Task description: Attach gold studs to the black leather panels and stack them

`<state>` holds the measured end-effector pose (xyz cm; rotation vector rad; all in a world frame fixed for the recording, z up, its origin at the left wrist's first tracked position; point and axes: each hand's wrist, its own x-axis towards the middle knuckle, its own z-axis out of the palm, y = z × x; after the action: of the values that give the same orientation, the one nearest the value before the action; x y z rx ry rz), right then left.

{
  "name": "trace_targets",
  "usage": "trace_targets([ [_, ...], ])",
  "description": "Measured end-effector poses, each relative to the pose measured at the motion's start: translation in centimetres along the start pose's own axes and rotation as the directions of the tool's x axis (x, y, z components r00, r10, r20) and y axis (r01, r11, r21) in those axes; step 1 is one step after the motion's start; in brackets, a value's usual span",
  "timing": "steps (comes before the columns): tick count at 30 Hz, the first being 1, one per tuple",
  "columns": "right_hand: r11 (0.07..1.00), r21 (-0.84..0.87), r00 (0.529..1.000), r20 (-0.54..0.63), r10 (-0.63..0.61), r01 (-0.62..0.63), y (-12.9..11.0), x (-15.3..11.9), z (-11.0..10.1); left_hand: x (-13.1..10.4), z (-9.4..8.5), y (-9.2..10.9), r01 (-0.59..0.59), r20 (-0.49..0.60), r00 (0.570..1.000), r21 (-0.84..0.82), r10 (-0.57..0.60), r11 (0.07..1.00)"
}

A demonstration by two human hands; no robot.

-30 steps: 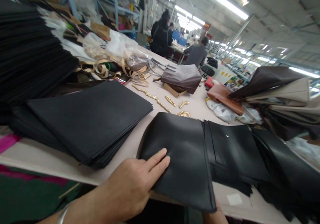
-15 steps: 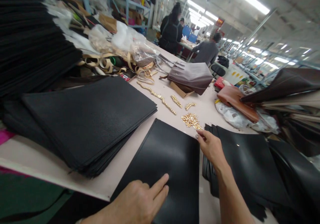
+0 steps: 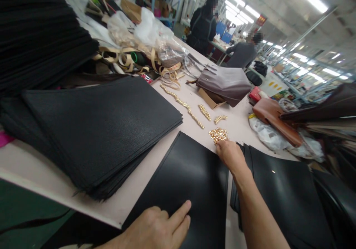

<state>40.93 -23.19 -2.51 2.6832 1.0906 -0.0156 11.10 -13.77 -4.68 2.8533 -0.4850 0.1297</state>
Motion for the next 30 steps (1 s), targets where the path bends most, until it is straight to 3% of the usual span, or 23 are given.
trace_targets([
  [6, 0.995, -0.047, 0.996, -0.018, 0.088, -0.089, -1.7, 0.6, 0.0, -0.2, -0.4, 0.4, 0.008, -0.007, 1.0, 0.025, -0.008, 1.0],
  [12, 0.985, 0.088, 0.985, -0.079, 0.155, -0.148, -0.5, -0.4, 0.7, -1.5, 0.7, 1.0, -0.017, -0.053, 0.998, 0.05, 0.02, 0.999],
  [16, 0.956, 0.282, 0.996, -0.018, 0.091, -0.082, -0.7, -5.1, 0.9, -1.9, 1.2, 1.0, 0.003, -0.118, 0.993, 0.059, 0.004, 0.998],
  [20, 0.718, 0.696, 0.997, 0.053, -0.061, 0.007, -3.4, -12.7, 0.9, -1.9, 0.9, 0.9, 0.012, -0.153, 0.988, 0.052, -0.004, 0.999],
  [23, 0.664, 0.747, 0.993, 0.07, -0.098, 0.013, -5.6, -16.6, 0.6, -2.0, 0.8, 1.0, 0.019, -0.159, 0.987, 0.043, -0.012, 0.999],
  [26, 0.674, 0.737, 0.991, 0.051, -0.125, 0.047, -6.6, -18.0, 0.3, -2.1, 0.9, 1.1, 0.023, -0.161, 0.987, 0.037, -0.017, 0.999],
  [30, 0.719, 0.688, 0.987, 0.032, -0.158, 0.093, -7.0, -17.8, 0.2, -2.1, 1.1, 1.1, 0.022, -0.16, 0.987, 0.036, -0.016, 0.999],
])
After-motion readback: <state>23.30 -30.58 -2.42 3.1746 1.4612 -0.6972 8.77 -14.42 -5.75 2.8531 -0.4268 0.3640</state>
